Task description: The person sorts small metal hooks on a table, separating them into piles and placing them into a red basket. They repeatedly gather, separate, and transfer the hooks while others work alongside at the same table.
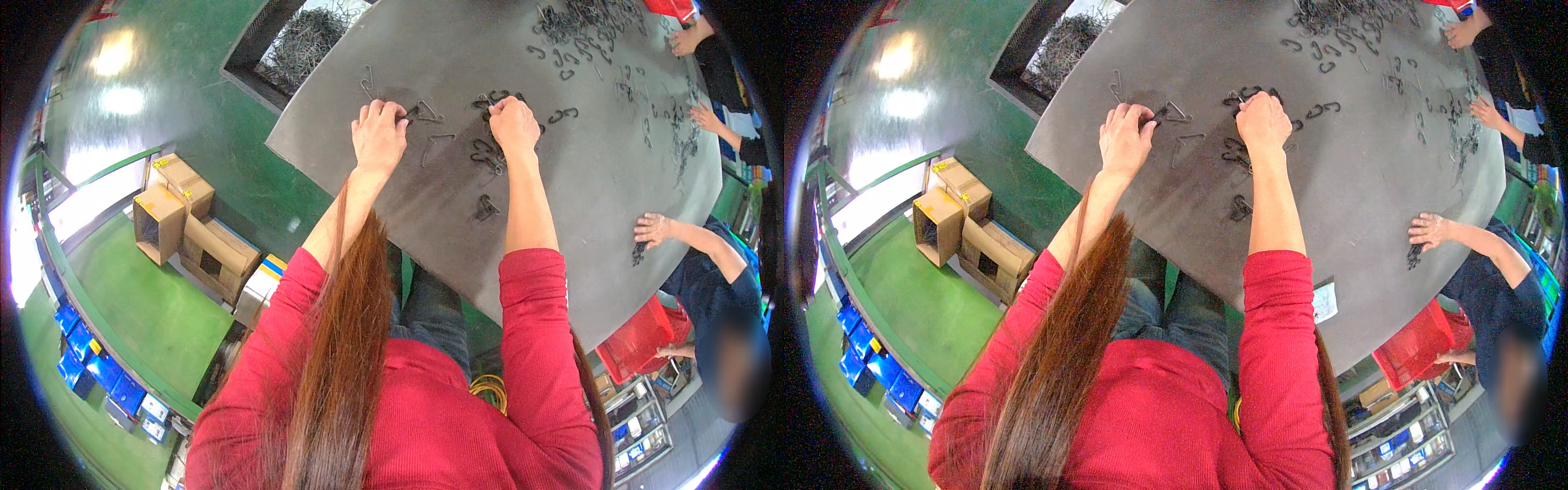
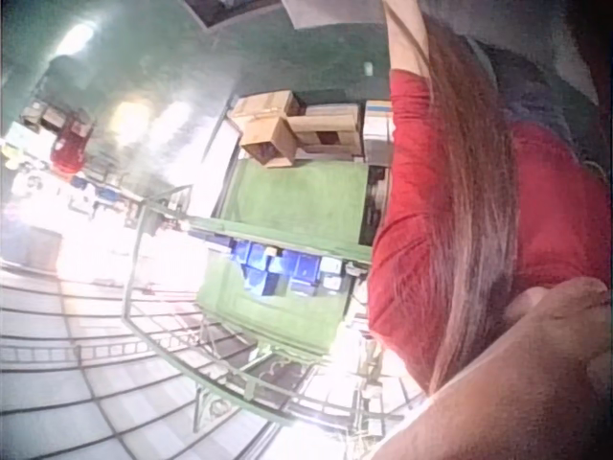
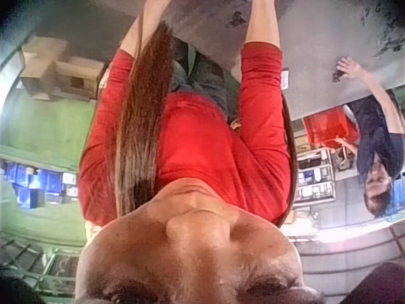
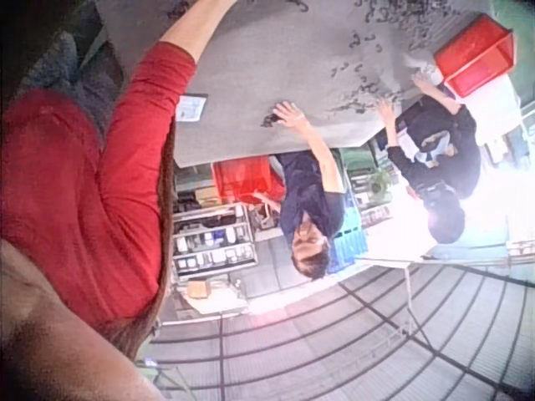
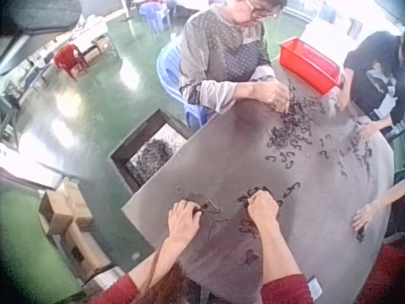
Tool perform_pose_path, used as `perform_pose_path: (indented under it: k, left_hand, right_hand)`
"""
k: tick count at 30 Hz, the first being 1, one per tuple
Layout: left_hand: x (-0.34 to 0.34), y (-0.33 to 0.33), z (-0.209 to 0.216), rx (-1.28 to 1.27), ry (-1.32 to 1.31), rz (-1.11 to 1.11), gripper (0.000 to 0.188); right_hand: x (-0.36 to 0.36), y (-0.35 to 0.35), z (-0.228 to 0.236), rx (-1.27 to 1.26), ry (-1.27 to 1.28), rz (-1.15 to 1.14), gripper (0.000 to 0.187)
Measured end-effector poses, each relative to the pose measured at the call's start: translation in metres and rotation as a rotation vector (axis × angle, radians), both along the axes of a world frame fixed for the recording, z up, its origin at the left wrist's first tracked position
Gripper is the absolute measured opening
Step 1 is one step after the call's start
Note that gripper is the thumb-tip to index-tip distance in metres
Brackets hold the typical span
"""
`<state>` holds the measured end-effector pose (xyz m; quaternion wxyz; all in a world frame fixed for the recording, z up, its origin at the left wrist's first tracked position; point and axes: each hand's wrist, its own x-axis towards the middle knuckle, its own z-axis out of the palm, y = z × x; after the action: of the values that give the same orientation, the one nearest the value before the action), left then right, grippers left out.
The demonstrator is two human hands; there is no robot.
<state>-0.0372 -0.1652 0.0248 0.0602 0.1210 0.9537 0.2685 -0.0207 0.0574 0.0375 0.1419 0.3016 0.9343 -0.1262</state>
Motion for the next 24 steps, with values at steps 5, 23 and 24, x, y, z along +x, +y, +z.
perform_pose_path:
  k: [5, 23, 24]
  left_hand:
    - [0.014, -0.011, 0.01, -0.066, -0.123, -0.131, 0.009]
    - [0.006, 0.004, -0.009, -0.08, 0.262, -0.602, 0.066]
    - [0.001, 0.012, -0.014, -0.069, 0.222, -0.637, 0.065]
  right_hand:
    - [-0.008, -0.014, 0.01, -0.5, 0.256, 0.025, 0.021]
    - [0.021, -0.027, 0.019, -0.307, 0.509, -0.079, 0.015]
    - [0.03, -0.021, 0.017, -0.229, 0.497, -0.024, 0.017]
